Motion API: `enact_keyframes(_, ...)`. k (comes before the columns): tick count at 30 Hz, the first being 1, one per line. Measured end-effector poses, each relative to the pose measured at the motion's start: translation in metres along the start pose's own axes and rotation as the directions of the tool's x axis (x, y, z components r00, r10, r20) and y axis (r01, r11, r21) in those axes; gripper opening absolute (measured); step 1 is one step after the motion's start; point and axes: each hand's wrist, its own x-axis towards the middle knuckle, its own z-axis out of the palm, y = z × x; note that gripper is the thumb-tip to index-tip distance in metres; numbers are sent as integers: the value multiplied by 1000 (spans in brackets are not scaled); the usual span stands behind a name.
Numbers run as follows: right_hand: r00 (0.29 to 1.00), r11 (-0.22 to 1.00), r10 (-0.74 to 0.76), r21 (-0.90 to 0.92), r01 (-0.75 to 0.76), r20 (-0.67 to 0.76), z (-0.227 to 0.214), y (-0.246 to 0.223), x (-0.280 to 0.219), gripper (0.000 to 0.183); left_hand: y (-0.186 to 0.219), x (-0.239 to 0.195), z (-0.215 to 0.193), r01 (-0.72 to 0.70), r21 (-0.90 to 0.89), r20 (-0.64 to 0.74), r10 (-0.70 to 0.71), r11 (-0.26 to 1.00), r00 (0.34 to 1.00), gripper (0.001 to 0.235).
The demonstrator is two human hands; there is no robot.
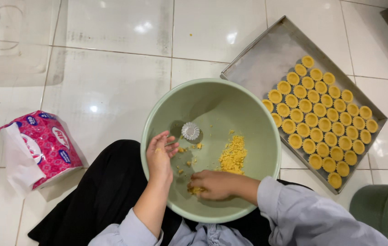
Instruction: The person sits on the floor and repeatedly takes small portions of yellow dough from a green bowl, presses them into a fluted metal mold, and places the formed tart shells onto a baking tray. The process is repeated throughout the clip.
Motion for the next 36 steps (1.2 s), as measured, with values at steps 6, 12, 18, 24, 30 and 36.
enact_keyframes(6,944,982,-91,-187,31,-318,-30,16,42,44,-7,6,4,-8,-12,-8,8,1000,1000,19)
enact_keyframes(12,965,997,-47,-73,29,-258,-64,-81,27,42,-5,5,4,25,-13,12,-25,1000,1000,20)
enact_keyframes(18,974,982,188,-1,-190,-129,-12,27,16,29,-7,6,3,24,-41,33,-22,999,999,18)
enact_keyframes(24,934,962,273,74,-263,-231,-43,-6,11,55,-8,7,3,48,-39,39,-46,998,998,19)
enact_keyframes(30,970,953,235,181,-241,54,-24,-5,-9,33,-9,9,1,45,-25,38,-44,999,998,18)
enact_keyframes(36,568,637,723,63,-768,-393,-18,123,-7,67,-3,1,0,56,-25,47,-55,998,997,18)
